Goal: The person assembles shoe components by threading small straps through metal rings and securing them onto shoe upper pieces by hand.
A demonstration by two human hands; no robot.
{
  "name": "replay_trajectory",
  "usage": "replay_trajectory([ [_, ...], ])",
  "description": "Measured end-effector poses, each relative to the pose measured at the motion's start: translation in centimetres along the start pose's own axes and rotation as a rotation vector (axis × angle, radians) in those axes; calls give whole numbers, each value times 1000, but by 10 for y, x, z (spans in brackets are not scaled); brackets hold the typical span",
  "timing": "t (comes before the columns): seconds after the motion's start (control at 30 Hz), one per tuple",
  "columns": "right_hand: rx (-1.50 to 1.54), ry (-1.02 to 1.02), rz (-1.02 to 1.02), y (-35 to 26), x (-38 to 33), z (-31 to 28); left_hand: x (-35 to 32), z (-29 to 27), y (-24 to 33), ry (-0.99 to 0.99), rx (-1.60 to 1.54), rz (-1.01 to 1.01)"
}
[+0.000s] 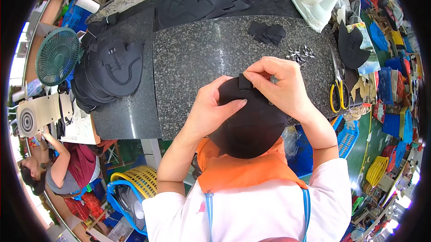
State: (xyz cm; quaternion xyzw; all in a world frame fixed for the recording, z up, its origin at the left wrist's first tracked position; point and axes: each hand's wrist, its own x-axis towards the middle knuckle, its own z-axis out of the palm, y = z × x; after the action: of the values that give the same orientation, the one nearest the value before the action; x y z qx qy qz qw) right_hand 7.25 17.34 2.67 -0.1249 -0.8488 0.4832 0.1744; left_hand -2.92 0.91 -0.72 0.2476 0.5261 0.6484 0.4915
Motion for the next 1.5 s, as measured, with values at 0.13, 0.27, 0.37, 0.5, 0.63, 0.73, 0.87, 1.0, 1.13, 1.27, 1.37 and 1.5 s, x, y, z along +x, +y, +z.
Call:
replay_trajectory([
  [0.13,24,15,33,2,0,3,-1,1,0,1,14,-15],
  [0.27,65,-16,124,1,1,1,-1,2,-1,3,0,-6],
  [0.37,57,-15,151,4,1,-2,3,8,1,10,-24,-42],
  [0.5,59,-102,109,31,-1,1,6,9,-10,6,24,-54],
  [0.63,293,-266,322,73,-25,-1,11,8,-30,-5,71,-139],
  [0.73,-643,133,233,97,-43,-36,8,-4,-41,72,-34,-135],
  [0.87,-934,210,-137,140,-63,-80,16,-6,-43,61,-4,20],
  [1.0,-955,176,-209,170,-57,-81,22,10,-48,201,349,332],
  [1.13,-814,266,-219,160,-37,-67,18,-5,-55,133,496,147],
  [1.27,-242,-12,-44,97,-37,-29,14,11,-34,181,712,76],
  [1.37,-99,-223,-212,63,-35,-17,14,20,-28,206,843,212],
  [1.5,139,-184,86,50,-35,-2,11,15,-27,115,962,266],
])
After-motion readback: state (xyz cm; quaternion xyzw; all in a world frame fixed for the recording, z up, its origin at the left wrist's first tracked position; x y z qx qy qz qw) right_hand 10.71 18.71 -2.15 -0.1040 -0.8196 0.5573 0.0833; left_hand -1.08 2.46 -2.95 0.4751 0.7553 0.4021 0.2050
